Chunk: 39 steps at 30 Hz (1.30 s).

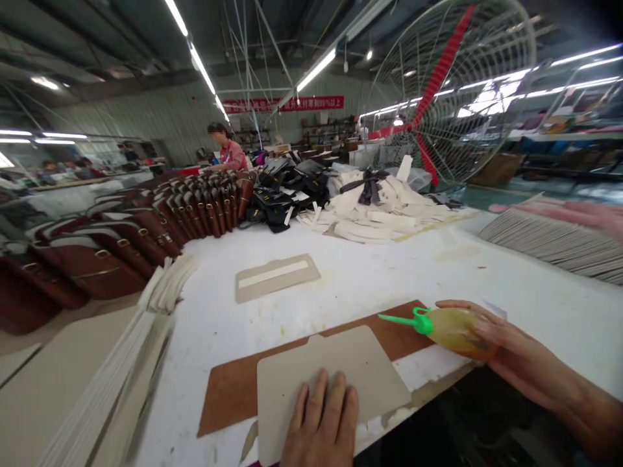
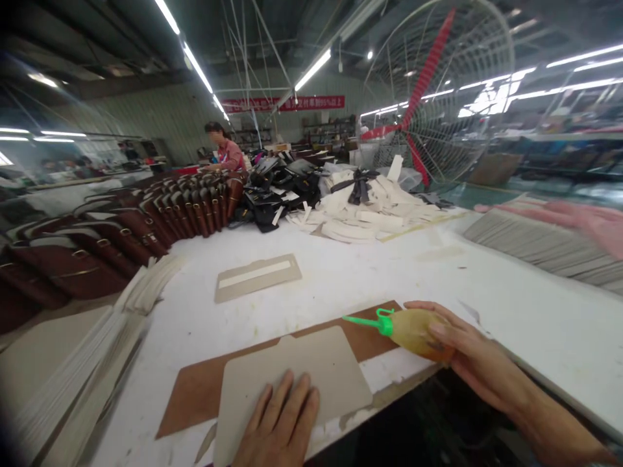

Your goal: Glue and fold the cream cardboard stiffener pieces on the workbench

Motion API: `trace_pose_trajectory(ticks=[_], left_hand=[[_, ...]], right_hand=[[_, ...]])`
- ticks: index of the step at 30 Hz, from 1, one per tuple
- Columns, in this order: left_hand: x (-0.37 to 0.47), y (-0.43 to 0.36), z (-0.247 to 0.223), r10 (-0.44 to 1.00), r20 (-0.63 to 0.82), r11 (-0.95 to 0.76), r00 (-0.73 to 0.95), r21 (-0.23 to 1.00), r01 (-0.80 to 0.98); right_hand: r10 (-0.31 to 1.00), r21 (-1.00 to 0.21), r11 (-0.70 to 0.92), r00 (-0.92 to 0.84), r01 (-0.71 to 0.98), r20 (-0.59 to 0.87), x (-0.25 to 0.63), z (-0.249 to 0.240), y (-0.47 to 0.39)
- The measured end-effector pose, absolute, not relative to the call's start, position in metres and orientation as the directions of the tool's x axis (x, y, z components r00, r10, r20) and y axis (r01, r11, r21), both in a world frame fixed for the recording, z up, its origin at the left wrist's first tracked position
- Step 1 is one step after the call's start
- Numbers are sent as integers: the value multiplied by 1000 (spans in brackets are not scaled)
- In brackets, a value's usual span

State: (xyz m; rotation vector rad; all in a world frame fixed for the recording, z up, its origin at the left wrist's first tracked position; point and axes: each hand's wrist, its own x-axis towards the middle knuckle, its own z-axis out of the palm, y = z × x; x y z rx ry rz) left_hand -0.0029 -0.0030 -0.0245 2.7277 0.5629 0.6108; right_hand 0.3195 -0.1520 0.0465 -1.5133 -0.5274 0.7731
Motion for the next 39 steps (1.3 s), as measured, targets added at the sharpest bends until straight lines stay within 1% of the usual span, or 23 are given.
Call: trace_pose_trajectory(ticks=[2,4,6,7,9,11,13,14,16,18,20,23,26,29,31,35,39], left_hand=[[-5,1,-22,407,267,-877,874,382,292],[-7,7,-21,369,189,-886,910,368,282],[-9,14,-21,297,116,-898,948,372,235],[-11,17,-21,265,91,-898,960,386,212],[-13,22,-20,230,75,-890,970,420,179],[-14,24,-19,235,89,-886,968,430,175],[-13,22,-19,230,95,-900,968,400,175],[-12,20,-19,223,93,-914,970,365,175],[-10,15,-20,233,110,-947,966,252,199],[-8,8,-19,273,172,-960,947,116,256],[-7,2,-17,308,241,-949,921,10,314],[-5,-1,-10,303,275,-940,912,-69,333],[-5,1,-4,274,297,-941,915,-113,319],[-5,5,-2,215,337,-953,917,-133,272],[-5,6,-2,202,343,-956,917,-137,261],[-6,6,-3,223,326,-953,919,-128,276],[-7,6,-2,204,316,-963,926,-106,249]], right_hand=[[705,-951,-40,665,-308,-245,306,44,-152],[677,-901,-31,654,-432,-337,296,40,-152],[669,-881,-58,637,-470,-384,289,36,-152],[677,-889,-79,630,-450,-380,287,35,-152],[706,-939,-130,636,-317,-313,285,37,-152],[707,-979,-185,680,-87,-194,285,41,-152],[666,-953,-263,743,149,-67,286,48,-152],[648,-918,-304,762,254,-4,287,52,-152],[672,-833,-339,732,437,111,288,59,-153],[731,-747,-294,643,596,226,287,64,-153],[774,-670,-216,543,711,327,285,69,-153],[797,-573,-124,425,810,429,282,74,-149],[821,-517,-60,337,854,461,280,78,-145],[844,-502,-10,276,865,460,280,81,-142],[856,-502,16,247,865,454,280,83,-140],[872,-490,44,206,871,445,279,83,-139],[871,-467,52,189,883,453,280,81,-139]])
